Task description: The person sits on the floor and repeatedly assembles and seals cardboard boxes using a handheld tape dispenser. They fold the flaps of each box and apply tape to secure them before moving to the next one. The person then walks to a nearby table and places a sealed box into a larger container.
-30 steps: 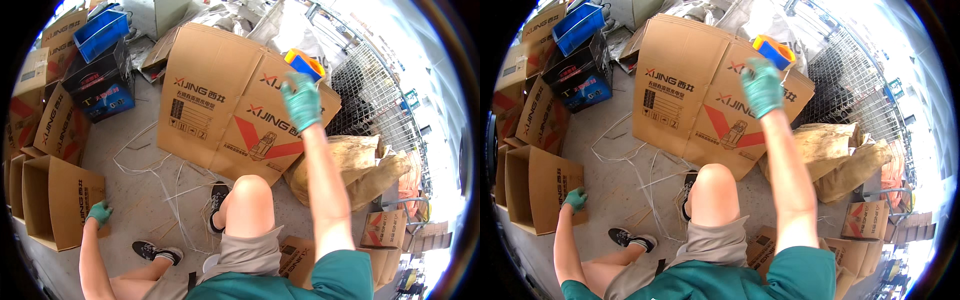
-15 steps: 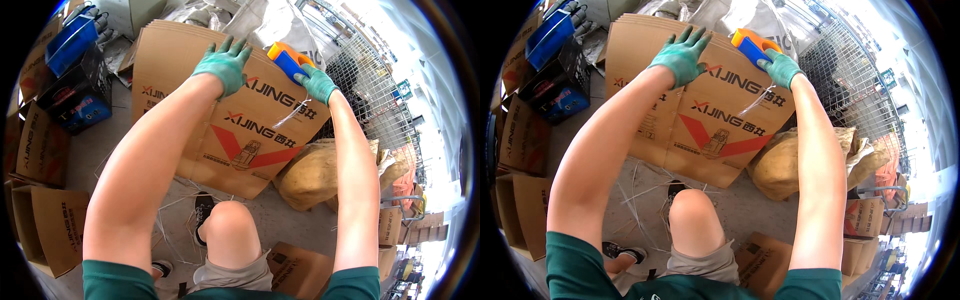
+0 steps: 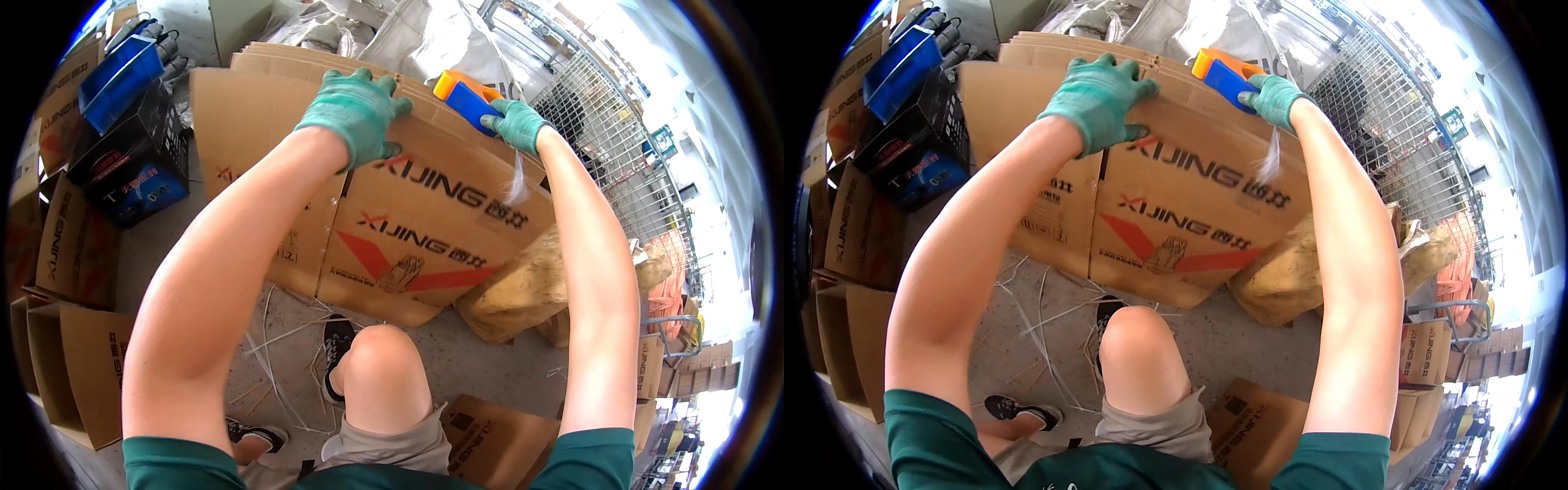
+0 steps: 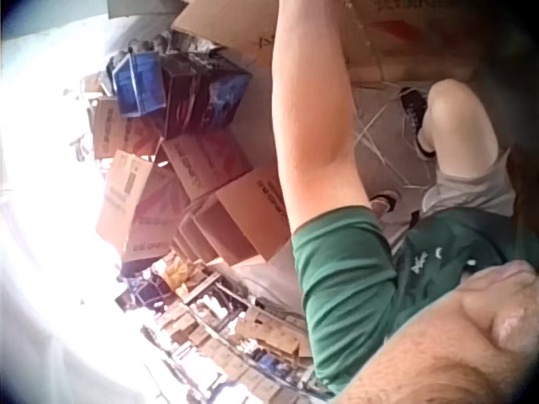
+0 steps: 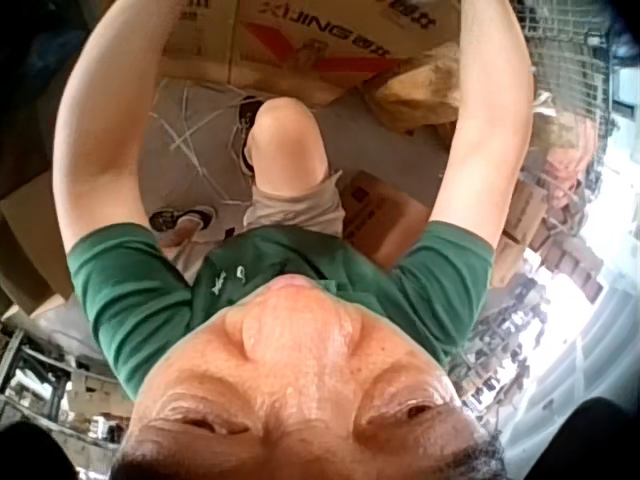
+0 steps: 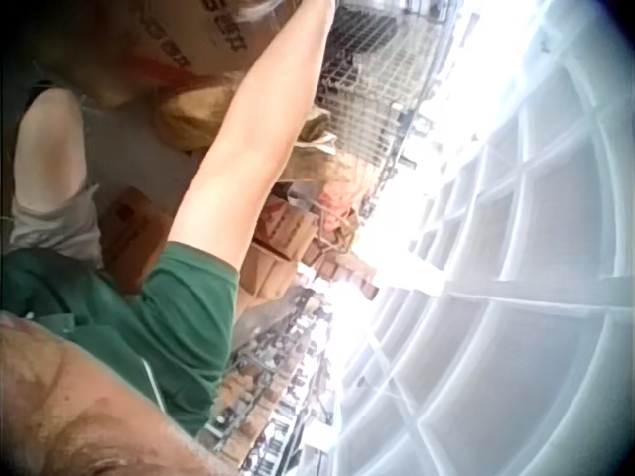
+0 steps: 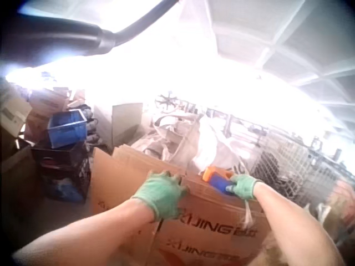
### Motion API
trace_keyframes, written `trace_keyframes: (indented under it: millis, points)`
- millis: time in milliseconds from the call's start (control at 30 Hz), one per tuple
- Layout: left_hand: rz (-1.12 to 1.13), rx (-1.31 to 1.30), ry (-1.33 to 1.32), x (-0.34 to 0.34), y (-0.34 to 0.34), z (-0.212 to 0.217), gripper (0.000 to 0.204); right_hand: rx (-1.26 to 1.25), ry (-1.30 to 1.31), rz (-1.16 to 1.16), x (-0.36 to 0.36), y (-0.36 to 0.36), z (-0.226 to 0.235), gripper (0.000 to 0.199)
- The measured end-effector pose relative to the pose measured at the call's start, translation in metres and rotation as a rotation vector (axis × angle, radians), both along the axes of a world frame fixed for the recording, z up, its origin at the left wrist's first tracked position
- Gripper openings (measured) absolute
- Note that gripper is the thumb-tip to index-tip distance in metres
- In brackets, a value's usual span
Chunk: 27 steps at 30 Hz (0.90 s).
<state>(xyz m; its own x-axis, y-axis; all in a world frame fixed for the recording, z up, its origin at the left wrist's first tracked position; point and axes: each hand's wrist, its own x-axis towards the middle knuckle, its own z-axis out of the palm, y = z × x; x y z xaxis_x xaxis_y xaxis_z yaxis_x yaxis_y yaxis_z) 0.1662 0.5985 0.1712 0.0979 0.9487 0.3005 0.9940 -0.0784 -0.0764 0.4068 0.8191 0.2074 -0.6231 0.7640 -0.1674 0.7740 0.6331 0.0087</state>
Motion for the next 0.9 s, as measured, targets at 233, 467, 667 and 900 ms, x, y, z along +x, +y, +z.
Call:
trace_keyframes:
  millis: [233, 467, 667, 900]
  points:
    - [-0.099, 0.141, -0.063, 0.020, -0.119, -0.002, 0.041, 0.152, -0.107, -0.015, 0.010, -0.039, 0.034, 0.072]
    - [-0.081, 0.425, -0.261, -0.083, -0.247, 0.021, 0.039, -0.398, 0.569, 0.133, 0.111, -0.194, 0.092, 0.066]
    - [0.282, 0.586, -0.983, -0.189, -0.436, -0.002, 0.039, -0.473, 1.021, 0.038, 0.157, -0.231, -0.019, 0.081]
    - [0.417, 1.141, -1.255, -0.168, -0.580, -0.037, 0.040, -0.573, 1.260, 0.072, 0.021, -0.222, -0.110, 0.082]
